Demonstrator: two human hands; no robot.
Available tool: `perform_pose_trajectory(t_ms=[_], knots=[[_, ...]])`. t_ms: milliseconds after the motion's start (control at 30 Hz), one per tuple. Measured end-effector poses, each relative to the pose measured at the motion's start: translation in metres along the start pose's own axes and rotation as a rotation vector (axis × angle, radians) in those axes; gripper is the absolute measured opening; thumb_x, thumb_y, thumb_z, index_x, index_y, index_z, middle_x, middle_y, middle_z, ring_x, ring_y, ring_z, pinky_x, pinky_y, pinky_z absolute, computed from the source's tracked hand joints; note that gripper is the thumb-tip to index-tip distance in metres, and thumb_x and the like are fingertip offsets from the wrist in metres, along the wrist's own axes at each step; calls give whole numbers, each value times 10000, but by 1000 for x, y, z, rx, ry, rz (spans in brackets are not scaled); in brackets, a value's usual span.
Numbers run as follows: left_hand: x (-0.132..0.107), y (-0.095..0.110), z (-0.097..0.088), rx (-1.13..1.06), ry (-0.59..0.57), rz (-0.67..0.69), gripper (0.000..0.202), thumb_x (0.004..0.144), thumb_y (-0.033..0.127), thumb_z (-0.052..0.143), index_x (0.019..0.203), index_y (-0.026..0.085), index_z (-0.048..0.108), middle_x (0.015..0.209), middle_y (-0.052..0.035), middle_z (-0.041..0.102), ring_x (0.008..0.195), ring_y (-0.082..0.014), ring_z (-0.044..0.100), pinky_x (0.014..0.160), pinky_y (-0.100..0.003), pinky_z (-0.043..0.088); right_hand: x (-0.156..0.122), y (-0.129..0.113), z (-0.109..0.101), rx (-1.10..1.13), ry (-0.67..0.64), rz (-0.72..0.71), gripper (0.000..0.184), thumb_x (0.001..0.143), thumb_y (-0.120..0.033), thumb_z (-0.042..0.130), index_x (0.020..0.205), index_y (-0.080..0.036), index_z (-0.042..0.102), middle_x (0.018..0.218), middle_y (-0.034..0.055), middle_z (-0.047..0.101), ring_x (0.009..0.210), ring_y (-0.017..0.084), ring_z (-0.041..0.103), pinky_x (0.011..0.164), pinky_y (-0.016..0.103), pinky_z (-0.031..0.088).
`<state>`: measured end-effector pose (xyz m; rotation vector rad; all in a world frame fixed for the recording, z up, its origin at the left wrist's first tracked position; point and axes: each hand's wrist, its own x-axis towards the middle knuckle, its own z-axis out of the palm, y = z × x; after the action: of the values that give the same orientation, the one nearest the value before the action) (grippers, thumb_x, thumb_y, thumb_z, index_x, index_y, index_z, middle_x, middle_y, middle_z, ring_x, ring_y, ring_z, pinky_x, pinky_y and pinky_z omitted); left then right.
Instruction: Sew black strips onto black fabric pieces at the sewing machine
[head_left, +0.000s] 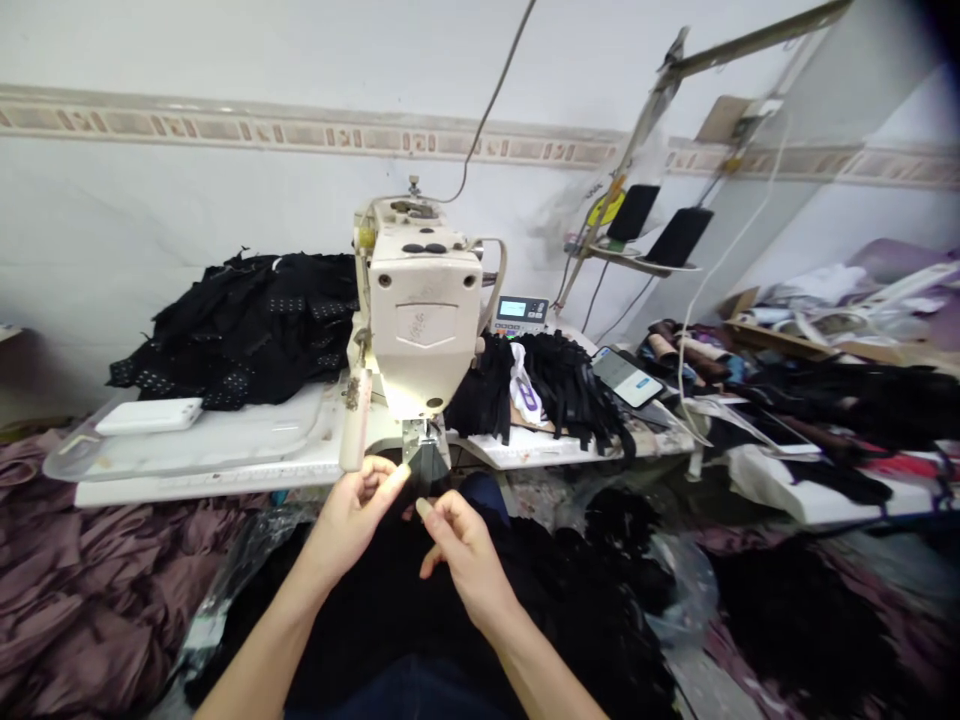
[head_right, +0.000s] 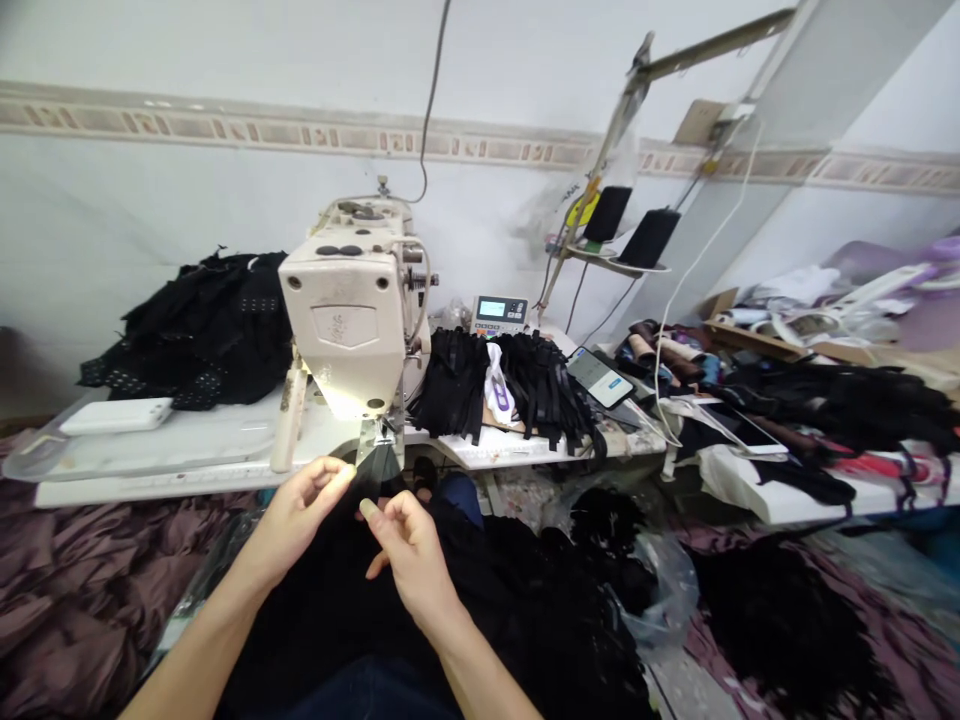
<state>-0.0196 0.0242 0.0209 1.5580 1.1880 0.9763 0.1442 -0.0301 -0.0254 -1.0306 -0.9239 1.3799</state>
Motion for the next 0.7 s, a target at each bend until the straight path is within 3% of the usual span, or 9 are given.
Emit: perform_pose_trajectory(t_ms=[100, 200, 267, 333, 400, 433, 533, 633, 700], knots=[[5, 1, 6, -73, -51, -26, 444, 996, 576, 633, 799, 182, 690, 763, 1, 664, 748, -166, 600, 719, -273, 488, 3, -2, -1, 64, 43, -17, 575, 826, -646, 857, 760, -240, 456, 781, 13, 676, 658, 165, 671, 411, 185, 425], [4, -5, 16, -122, -35, -24, 438, 950, 559, 710, 745, 172, 704, 732, 4, 656, 718, -154, 557, 708, -268, 457, 4, -11, -7, 58, 91, -86, 524, 804, -529, 924, 794, -240, 487, 699, -15, 670, 614, 147, 649, 415, 177, 370], [0, -7, 21, -151, -8, 0, 417, 944, 529, 733, 735, 169, 705, 737, 7, 638, 721, -144, 545, 717, -261, 448, 5, -21, -13, 5, 122, -168, 433, 769, -433, 969, 915, -231, 615, 678, -47, 651, 591, 130, 624, 488, 204, 452], [-7, -7, 25, -155, 17, 31, 398, 940, 495, 748, 726, 166, 682, 739, 14, 596, 709, -130, 525, 692, -246, 431, 5, -34, -23, -82, 160, -267, 457, 745, -370, 986, 1098, -230, 733, 746, -34, 690, 661, 149, 668, 609, 251, 548], [-18, -5, 25, -150, 17, 43, 306, 942, 459, 752, 854, 170, 700, 751, 29, 563, 682, -116, 509, 649, -231, 415, 6, -50, -35, -203, 166, -364, 428, 765, -354, 968, 1144, -235, 810, 848, 14, 757, 757, 190, 720, 697, 299, 596], [-24, -3, 25, -145, -3, 42, 272, 951, 441, 744, 1005, 177, 715, 773, 35, 561, 668, -111, 505, 629, -225, 409, 7, -59, -42, -264, 154, -406, 352, 783, -353, 952, 1096, -237, 842, 884, 35, 784, 785, 209, 736, 723, 319, 610], [-40, 3, 25, -87, -161, 41, 547, 1006, 422, 681, 1495, 214, 551, 781, 65, 504, 617, -94, 443, 582, -212, 362, 14, -79, -58, -389, 91, -447, 178, 797, -350, 936, 927, -242, 880, 883, 60, 828, 783, 238, 758, 733, 348, 629], [-47, 5, 28, -59, -324, -2, 589, 1032, 503, 630, 1516, 172, 580, 691, 91, 367, 578, -90, 324, 533, -217, 253, 26, -86, -63, -391, 52, -392, 205, 746, -372, 963, 870, -236, 873, 858, 60, 836, 746, 243, 761, 684, 345, 633], [-44, 5, 32, -124, -324, -50, 589, 1015, 573, 632, 1406, 135, 671, 650, 93, 369, 570, -90, 312, 521, -218, 233, 35, -84, -62, -370, 45, -355, 224, 733, -381, 966, 858, -226, 864, 866, 63, 840, 755, 242, 767, 704, 346, 638]])
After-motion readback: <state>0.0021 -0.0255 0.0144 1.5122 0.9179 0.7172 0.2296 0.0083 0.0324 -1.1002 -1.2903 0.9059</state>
